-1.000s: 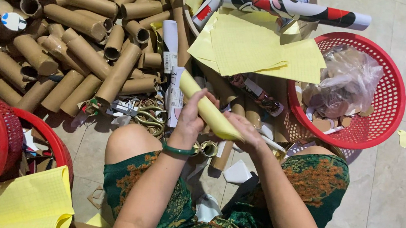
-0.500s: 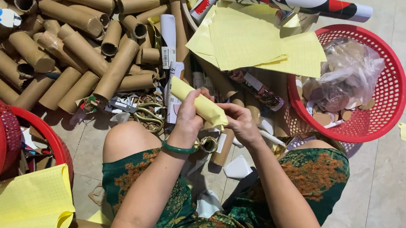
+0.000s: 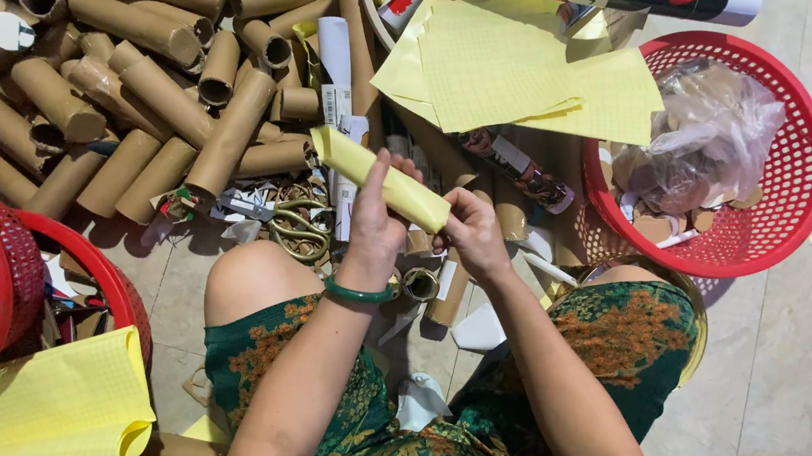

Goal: Wrapping cardboard tubes with yellow paper and securing the ends with cardboard discs and tape.

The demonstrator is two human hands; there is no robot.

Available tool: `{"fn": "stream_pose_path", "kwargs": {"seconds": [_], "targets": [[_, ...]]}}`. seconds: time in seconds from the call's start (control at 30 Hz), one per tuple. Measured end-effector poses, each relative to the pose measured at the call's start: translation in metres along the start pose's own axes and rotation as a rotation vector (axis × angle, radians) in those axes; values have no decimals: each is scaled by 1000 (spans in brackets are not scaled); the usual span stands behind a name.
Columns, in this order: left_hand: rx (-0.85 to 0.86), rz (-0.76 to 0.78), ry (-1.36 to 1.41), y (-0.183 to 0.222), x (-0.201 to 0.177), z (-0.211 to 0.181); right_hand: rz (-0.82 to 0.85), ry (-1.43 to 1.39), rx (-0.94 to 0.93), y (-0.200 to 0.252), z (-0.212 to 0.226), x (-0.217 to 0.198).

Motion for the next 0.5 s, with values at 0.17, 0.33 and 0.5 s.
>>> {"fn": "stream_pose_path", "kwargs": {"seconds": [0.17,0.33,0.5], "targets": [[64,-12,-146,-12,0,4,38,144,-22,-16,8,8],[223,-15,-227,-27,-12,-37,130,285,-53,-61,-6,1],[290,-318,-70,-37,-34,-67,-94,553,124,-103,-155,-58]]}}
Point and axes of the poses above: each hand's wrist, its own y-axis away from the middle knuckle, its own x-axis out of the palm, z = x × y, the point moved 1 cm from there along -y, towards the middle knuckle, and after that the axes turned 6 degrees about z, right-handed, at the moved point
